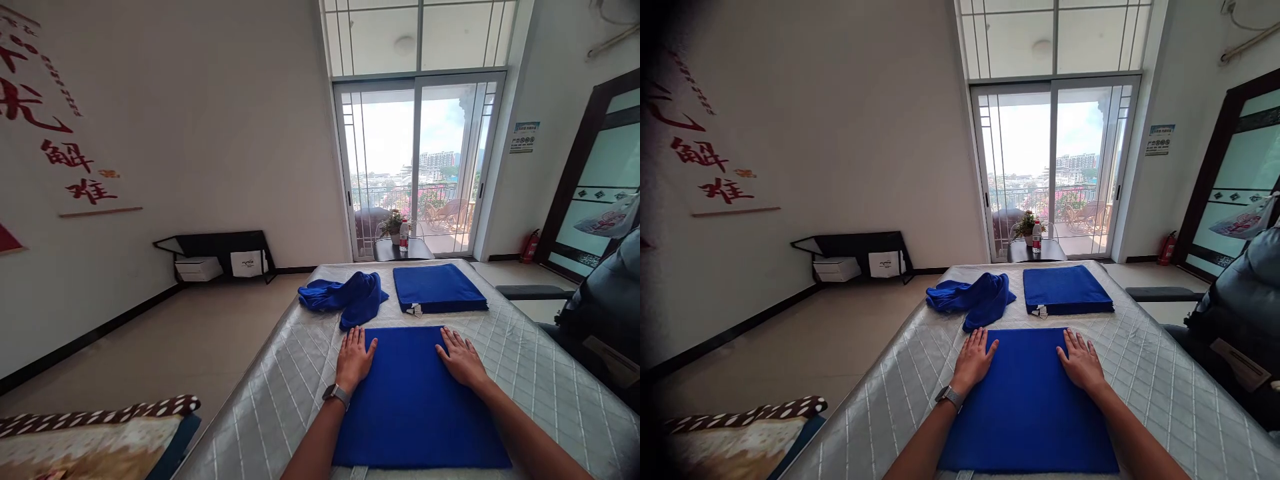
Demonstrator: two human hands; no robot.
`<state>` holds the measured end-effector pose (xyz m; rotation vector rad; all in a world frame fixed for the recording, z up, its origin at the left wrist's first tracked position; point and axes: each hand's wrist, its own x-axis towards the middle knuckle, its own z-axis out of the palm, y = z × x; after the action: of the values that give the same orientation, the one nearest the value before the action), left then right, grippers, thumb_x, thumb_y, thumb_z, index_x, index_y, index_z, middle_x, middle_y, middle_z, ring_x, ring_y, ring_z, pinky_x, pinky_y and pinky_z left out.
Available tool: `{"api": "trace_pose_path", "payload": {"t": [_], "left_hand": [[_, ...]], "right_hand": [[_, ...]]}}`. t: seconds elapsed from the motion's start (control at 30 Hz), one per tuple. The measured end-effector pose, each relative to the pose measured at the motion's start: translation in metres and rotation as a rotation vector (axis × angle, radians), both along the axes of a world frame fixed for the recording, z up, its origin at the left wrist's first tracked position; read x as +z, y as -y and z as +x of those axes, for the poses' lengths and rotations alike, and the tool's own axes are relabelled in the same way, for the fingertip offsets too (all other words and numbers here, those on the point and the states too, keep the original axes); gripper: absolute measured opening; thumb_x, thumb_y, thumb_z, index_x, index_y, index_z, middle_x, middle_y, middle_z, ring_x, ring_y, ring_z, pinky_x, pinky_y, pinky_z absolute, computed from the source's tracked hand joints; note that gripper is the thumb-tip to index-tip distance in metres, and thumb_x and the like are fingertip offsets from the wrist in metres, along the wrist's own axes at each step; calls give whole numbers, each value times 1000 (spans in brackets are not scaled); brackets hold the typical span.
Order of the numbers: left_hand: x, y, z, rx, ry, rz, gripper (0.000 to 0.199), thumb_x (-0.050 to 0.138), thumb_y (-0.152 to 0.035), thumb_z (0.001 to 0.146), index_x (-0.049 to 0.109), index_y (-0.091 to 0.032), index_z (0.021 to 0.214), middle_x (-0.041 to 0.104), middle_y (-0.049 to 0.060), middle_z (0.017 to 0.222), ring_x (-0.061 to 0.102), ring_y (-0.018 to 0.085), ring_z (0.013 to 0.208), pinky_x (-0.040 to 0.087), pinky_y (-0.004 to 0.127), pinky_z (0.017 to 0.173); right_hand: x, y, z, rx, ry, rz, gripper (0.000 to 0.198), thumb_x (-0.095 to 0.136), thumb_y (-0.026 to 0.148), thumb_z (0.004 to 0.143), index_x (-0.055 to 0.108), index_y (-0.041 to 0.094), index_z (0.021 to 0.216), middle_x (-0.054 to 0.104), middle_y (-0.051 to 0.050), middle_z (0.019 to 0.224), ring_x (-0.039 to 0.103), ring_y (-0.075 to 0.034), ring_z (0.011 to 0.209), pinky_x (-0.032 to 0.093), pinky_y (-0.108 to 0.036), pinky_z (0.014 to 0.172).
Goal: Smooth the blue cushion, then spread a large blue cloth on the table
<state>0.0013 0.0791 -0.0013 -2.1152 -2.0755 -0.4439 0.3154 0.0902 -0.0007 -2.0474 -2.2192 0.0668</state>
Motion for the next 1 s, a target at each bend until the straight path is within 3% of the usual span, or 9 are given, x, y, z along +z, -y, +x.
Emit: {"api": "trace_pose_path", "payload": {"t": [1.0], "left_hand": [[-3, 0, -1, -34, -85, 3, 70, 15, -55, 100, 40, -9, 146, 41, 15, 151, 31, 29, 143, 27, 46, 115]], "right_hand": [[6, 5, -1, -4, -34, 4, 68, 19, 52, 96, 16, 19, 156, 17, 0, 161, 9, -21, 148, 5, -44, 119]]}}
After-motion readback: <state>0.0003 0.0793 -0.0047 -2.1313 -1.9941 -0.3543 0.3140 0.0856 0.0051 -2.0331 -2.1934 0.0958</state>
